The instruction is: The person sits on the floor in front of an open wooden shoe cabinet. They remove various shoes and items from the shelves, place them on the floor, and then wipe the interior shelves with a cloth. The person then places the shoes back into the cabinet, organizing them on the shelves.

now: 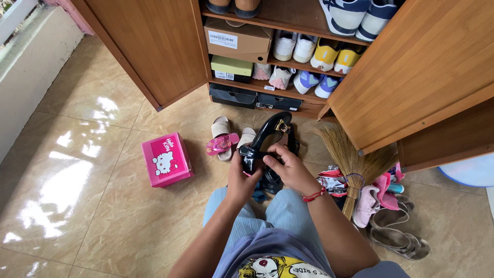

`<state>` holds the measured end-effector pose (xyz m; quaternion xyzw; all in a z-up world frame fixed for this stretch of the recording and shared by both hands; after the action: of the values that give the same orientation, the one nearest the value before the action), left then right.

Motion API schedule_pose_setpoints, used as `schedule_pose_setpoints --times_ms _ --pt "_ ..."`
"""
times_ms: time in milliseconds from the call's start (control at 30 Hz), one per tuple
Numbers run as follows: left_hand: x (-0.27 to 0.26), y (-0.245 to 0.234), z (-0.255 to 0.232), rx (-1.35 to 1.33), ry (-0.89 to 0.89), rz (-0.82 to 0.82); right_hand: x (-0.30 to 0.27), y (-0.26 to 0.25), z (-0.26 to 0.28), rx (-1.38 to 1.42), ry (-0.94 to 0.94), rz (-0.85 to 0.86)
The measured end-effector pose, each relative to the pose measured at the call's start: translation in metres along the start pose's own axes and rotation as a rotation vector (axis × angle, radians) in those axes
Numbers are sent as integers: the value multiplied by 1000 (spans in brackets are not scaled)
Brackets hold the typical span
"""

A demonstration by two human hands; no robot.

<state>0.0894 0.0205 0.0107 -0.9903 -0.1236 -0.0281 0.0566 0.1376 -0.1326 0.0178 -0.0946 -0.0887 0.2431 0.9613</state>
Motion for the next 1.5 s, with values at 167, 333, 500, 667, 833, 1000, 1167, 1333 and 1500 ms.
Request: schedule_pose_setpoints --times_ms 167,333,500,667,833,1000,1167,1333,1500 --pt "1 4 -13 -162 26 19 -1 3 13 124 79 8" --pt "-8 4 -33 -226 238 -44 -1 -2 21 -143 236 -6" --pt "10 2 11 -203 147 -143 -1 1 69 -23 20 -67" --pt "55 -3 131 -882 -423 -354 -18 -11 80 -98 -85 -65" --pt "116 -4 142 -713 -384 -370 -7 -54 89 -497 -235 -340" --pt "226 28 -1 -475 120 -301 70 -107 129 -702 -528 -645" --pt "379 48 -135 -55 197 -539 225 -159 179 -930 -868 -736" --pt "496 74 -185 3 134 -643 354 -216 196 -931 -901 -695" --pt "573 88 -213 423 326 -514 426 -249 179 -991 -834 -631"
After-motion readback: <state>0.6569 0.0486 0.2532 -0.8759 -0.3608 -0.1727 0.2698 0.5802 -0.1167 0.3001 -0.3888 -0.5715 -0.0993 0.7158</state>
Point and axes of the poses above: each hand's wrist, its own x-axis towards the middle knuckle, its own y-axis out of the palm, z = x × y, the point moved 9 cm from there along x, towards the middle knuckle, and after that the axes turned 4 degrees about -y, right-handed, at the moved point
